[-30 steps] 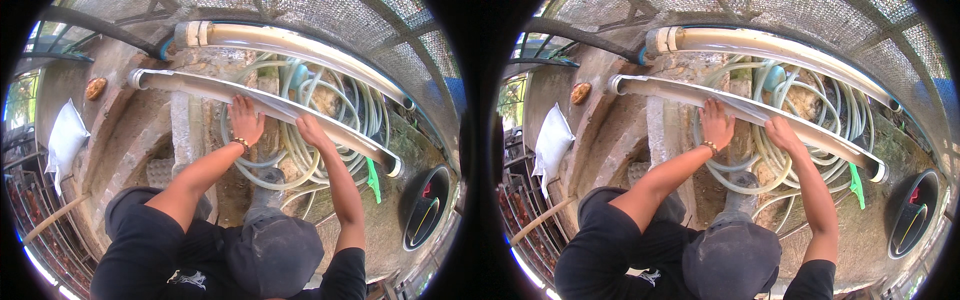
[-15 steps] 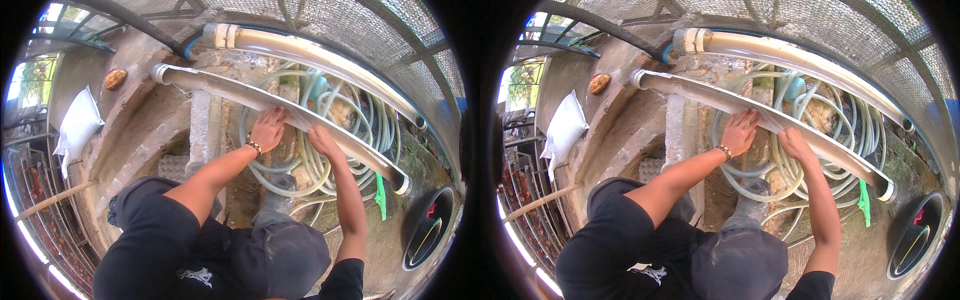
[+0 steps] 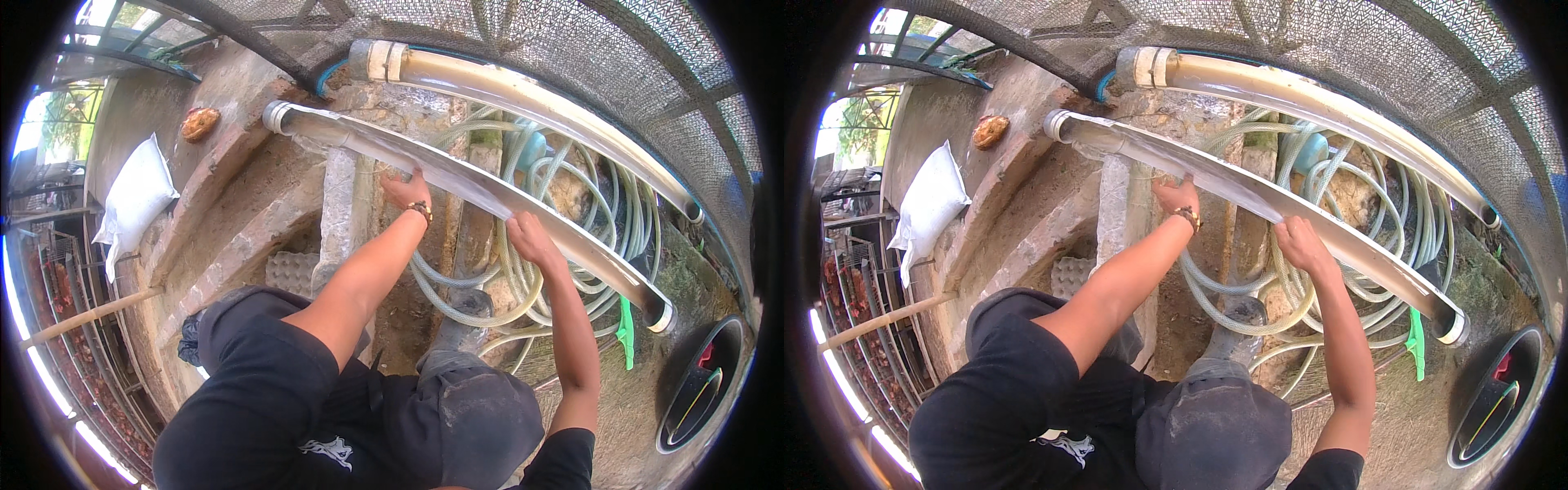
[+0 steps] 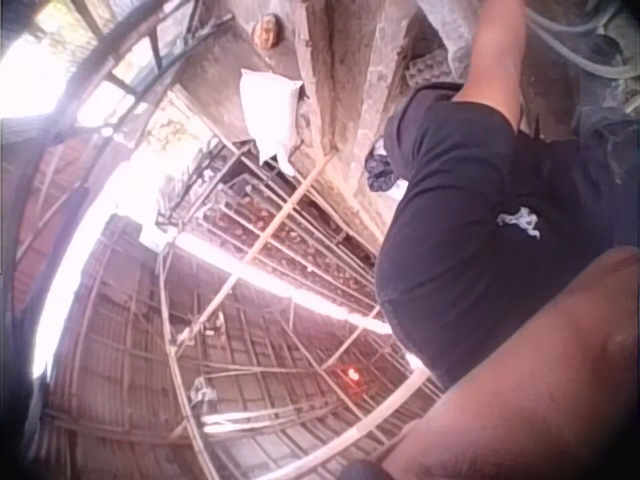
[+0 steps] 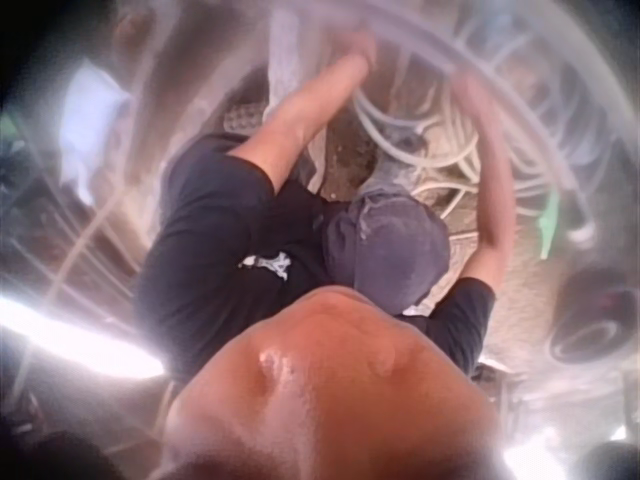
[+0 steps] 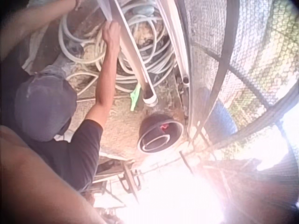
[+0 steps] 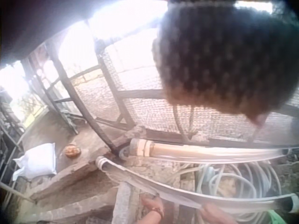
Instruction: The person carries two long white PVC pipes through a chicken coop and then connects them to a coiled hose system. The person aligns the pipes with existing tubing and secures them using a rubber band.
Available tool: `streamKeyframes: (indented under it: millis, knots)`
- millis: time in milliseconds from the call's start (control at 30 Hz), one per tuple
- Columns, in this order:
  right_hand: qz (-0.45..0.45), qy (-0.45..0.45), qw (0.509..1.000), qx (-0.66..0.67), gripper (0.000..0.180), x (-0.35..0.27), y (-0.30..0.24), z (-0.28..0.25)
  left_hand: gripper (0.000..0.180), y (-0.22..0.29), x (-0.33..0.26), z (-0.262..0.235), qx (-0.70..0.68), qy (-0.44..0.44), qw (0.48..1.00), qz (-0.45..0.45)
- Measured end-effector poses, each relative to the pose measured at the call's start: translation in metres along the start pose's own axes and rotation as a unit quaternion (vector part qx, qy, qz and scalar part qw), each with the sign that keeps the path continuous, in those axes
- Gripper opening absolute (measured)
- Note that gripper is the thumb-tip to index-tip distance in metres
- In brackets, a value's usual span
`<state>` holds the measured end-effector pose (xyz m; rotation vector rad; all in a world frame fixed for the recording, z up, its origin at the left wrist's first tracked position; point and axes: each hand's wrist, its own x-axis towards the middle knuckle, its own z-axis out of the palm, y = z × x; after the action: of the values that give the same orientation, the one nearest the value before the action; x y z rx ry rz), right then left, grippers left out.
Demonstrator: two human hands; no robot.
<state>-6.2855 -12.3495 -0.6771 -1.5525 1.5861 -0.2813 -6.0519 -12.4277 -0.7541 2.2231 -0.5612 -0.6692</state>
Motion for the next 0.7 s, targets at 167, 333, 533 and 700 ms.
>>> streamKeyframes:
  millis: [167, 333, 533, 700]
  knots:
    - [0.096, -0.01, 0.995, -0.011, 0.043, 0.0, 0.008, 0.002, 0.029, 0.0, 0.035, 0.01, -0.133, -0.01, 0.982, -0.131]
    - [0.064, -0.023, 0.996, -0.05, 0.047, 0.0, 0.004, 0.005, 0.021, -0.017, 0.06, 0.014, -0.306, -0.096, 0.928, -0.19]
    - [0.024, -0.065, 0.995, -0.065, 0.047, 0.01, -0.012, 0.013, 0.017, -0.016, 0.064, 0.014, -0.307, -0.136, 0.923, -0.187]
    - [0.021, -0.047, 0.998, -0.025, 0.046, 0.01, -0.021, 0.017, 0.024, -0.015, 0.07, 0.006, -0.281, -0.192, 0.908, -0.242]
